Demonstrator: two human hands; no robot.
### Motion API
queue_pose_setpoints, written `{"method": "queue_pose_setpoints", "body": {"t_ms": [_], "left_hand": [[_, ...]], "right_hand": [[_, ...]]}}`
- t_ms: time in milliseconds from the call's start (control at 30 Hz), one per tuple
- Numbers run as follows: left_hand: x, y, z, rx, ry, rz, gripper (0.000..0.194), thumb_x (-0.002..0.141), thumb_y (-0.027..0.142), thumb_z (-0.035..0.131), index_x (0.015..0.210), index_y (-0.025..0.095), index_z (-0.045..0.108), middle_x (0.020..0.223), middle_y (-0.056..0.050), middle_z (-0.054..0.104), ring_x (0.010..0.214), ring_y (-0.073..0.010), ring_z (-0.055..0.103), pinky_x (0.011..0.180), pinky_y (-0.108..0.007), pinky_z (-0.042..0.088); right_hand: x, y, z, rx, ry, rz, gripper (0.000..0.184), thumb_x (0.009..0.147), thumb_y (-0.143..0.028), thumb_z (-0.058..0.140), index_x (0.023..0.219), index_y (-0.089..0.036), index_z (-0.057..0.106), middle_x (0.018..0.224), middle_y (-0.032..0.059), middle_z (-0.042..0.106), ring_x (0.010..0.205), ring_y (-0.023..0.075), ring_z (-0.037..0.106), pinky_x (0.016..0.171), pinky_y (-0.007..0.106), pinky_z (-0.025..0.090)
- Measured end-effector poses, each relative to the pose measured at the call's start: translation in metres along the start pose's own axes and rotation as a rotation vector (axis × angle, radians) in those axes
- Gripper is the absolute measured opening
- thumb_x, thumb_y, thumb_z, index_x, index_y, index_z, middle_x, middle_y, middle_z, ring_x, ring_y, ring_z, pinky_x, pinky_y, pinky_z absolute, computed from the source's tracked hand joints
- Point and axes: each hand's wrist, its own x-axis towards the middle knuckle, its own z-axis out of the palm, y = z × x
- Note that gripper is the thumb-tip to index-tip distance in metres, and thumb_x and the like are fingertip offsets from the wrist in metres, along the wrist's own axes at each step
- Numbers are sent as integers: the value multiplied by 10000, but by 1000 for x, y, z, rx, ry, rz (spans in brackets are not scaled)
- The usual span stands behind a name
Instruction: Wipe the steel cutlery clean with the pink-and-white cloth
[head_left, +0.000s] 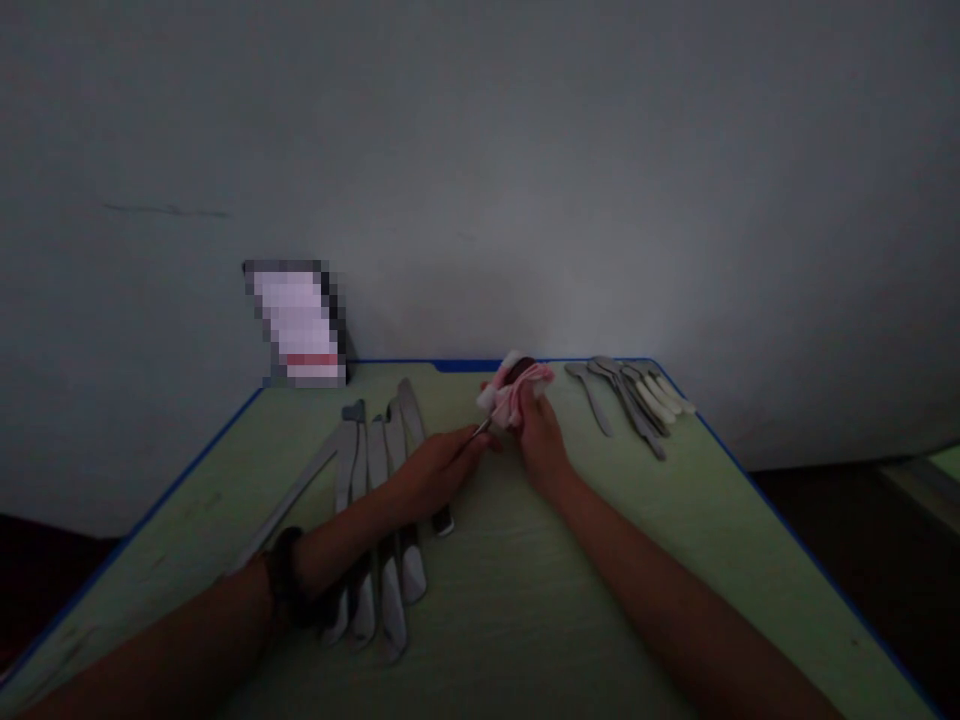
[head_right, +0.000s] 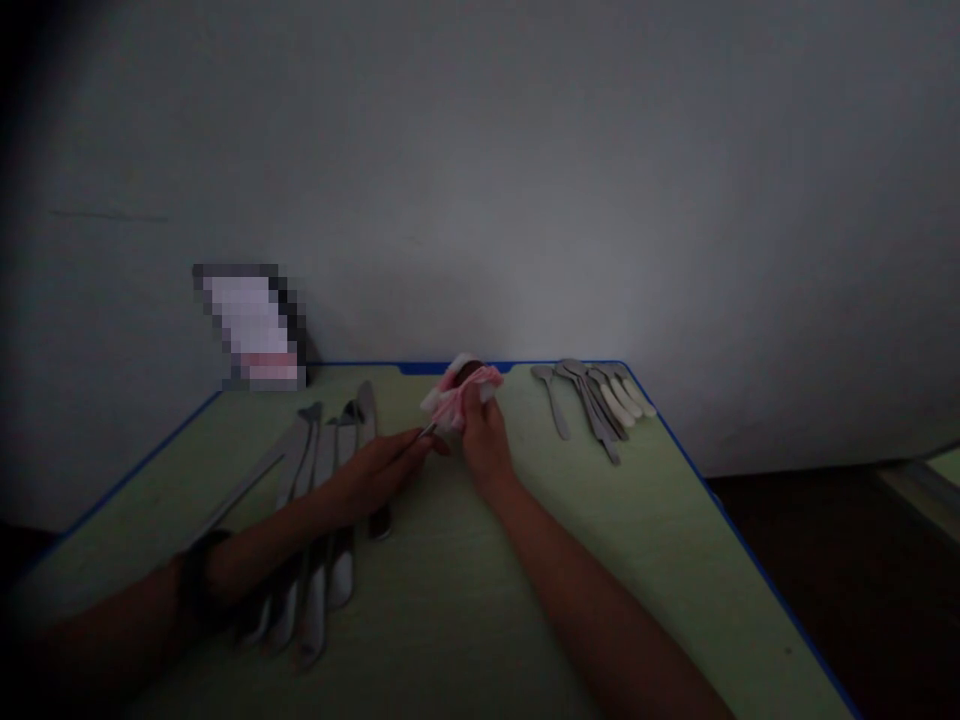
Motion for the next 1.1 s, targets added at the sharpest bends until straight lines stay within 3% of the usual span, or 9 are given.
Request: {"method": "queue_pose_setpoints", "body": {"t_ms": [167,267,400,633,867,967,1100], "left_hand": [[-2,1,-4,-3,-95,13,403,909,424,291,985,171,595,552,41,454,540,-114,467,543,-208,369],[-2,0,-5,-15,-127,17,403,913,429,286,981,172,589,559,37,454,539,-115,465,542,-207,364],[-2,0,-8,-22,-170,33,406,912,440,280,952,178,588,561,41,440,518,-110,444,533,-206,353],[-5,6,-13,-30,-234,52,404,907,443,289,970,181,589,586,38,439,535,-113,451,542,-207,361],[-3,-2,-9,-108,-202,64,341,896,429,334,795,170,530,607,26,460,556,-115,442,563,-210,370],[-2,-3,-8,-131,-184,58,341,890,435,339,747,172,501,593,24,463,536,-113,433,549,-211,364],[-2,0,-9,-101,-197,66,357,896,431,330,844,167,564,589,26,451,544,-115,436,549,-209,363]], "right_hand": [[1,-1,1,98,-36,59,402,712,-552,565,832,-172,615,765,56,642,652,142,559,603,253,425],[1,-2,2,68,70,74,403,695,-553,573,789,-163,609,726,44,623,622,130,529,573,242,406],[1,-6,2,-12,214,-28,406,716,-561,532,734,-159,589,637,7,563,559,106,455,531,233,364],[-2,-19,-4,-213,307,-92,443,755,-571,473,586,-165,527,512,-16,461,488,96,381,456,232,274],[-17,-14,12,-202,209,84,487,757,-604,441,527,-176,470,471,-18,435,454,98,377,433,238,265],[-19,-13,14,-213,158,83,481,739,-610,466,543,-173,495,484,-13,462,467,104,394,442,241,276],[-13,-13,9,-127,175,25,446,774,-589,425,702,-172,565,637,12,557,581,123,477,538,237,365]]}}
